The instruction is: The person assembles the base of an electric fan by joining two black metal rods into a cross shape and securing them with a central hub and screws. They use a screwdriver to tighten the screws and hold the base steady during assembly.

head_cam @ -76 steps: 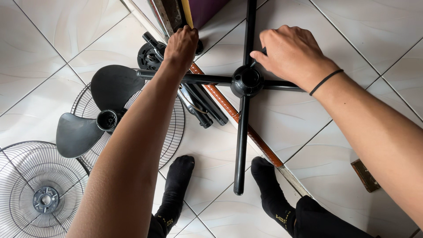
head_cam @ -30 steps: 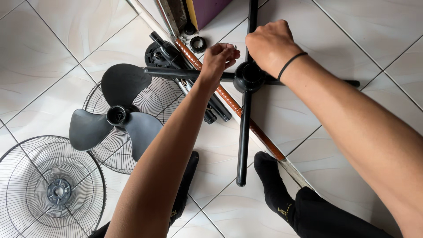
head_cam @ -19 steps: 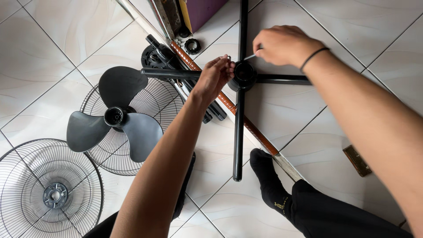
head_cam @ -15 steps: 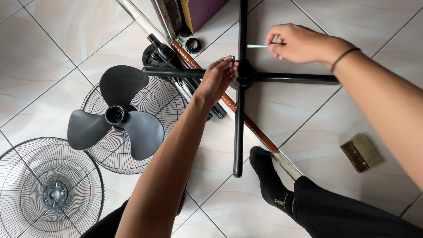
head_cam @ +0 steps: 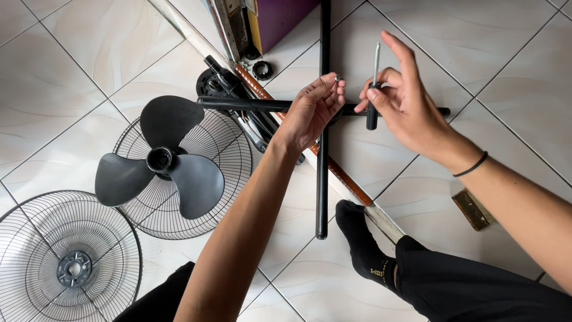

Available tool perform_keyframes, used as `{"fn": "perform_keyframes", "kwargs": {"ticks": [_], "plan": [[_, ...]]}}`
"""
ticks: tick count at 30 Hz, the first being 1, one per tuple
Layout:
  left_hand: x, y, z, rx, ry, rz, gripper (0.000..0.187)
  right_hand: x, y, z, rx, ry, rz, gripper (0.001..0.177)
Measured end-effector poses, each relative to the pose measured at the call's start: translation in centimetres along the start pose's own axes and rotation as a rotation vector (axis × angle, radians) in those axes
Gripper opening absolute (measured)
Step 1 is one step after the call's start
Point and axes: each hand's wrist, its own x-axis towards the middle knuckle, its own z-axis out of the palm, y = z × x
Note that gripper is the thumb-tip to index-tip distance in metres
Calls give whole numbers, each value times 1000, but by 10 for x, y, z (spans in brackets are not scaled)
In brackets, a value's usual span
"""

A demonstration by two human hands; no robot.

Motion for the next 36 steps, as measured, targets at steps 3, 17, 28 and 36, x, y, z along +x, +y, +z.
{"fn": "perform_keyframes", "kwargs": {"ticks": [3,17,28,36], "plan": [[0,5,7,10,-19,9,13,1,-16,9,-23,-16,-24,75],[5,4,16,41,-13,34,14,5,-33,6,-382,27,78,53],[9,4,16,182,0,34,13,1,-24,3,-387,31,121,43],[9,4,12,278,31,42,15,0,-20,0,-447,12,44,41]]}}
